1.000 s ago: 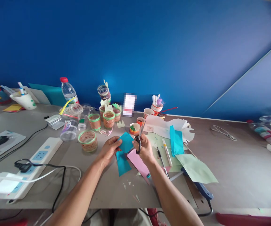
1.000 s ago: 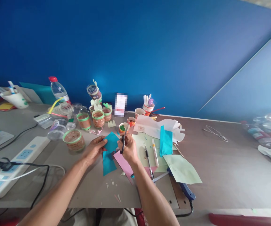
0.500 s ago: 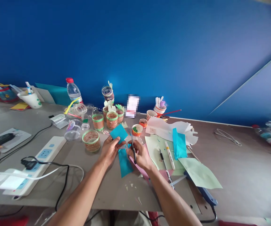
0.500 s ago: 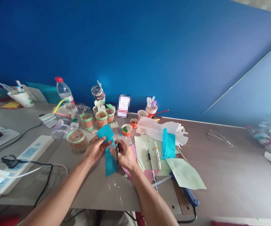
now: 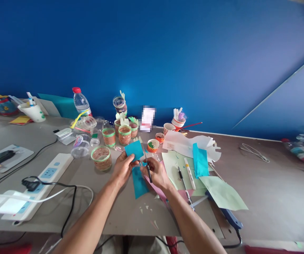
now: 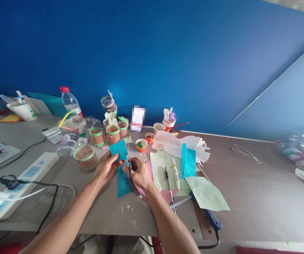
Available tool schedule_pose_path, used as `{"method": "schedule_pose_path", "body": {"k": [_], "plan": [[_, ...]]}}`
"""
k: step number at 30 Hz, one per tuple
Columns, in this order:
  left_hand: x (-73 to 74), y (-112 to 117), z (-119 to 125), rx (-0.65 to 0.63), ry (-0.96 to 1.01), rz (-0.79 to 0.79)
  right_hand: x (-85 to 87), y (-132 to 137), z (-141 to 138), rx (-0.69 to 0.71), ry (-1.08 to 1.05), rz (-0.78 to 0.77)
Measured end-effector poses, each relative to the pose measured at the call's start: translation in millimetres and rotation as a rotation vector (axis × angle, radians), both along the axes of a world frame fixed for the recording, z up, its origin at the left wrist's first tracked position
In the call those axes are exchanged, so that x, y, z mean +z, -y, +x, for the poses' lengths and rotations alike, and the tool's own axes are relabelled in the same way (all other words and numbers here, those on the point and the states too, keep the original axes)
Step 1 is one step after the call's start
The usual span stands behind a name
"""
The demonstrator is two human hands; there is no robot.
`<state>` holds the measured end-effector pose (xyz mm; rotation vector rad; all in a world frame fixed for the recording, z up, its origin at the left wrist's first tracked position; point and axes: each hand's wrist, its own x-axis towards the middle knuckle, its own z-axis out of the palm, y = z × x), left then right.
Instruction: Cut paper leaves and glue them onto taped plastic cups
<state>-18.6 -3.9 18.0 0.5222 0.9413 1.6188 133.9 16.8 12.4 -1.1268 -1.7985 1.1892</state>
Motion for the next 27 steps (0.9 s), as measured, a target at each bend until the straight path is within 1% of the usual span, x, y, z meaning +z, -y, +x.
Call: {"method": "schedule_pose_path", "body": {"k": [6,13,17,21,27], "plan": [[0.7,1.2,0.0,-0.044,-0.022,-0.014,2.1,1.1,0.0,-0.029,0.074,0.005],[2.2,0.8,-1.6,-0.020,0.010,0.003,-1.6,0.1,0.4,0.007,0.037,-0.011],[1.8,0.8,-1.5,-0.013,0.026,0.007,0.0,0.9,-0.2,0.014,0.030,-0.039],[0.6,1.0,-1.3,-0.036,0.014,-0.014,1.8,1.5,-0.4,0.027,0.017,-0.058],[0.0,0.2,-1.4,-0.056,0.019,-0.007,2.1,2.0,-1.0,0.026,0.000,-0.086]]}}
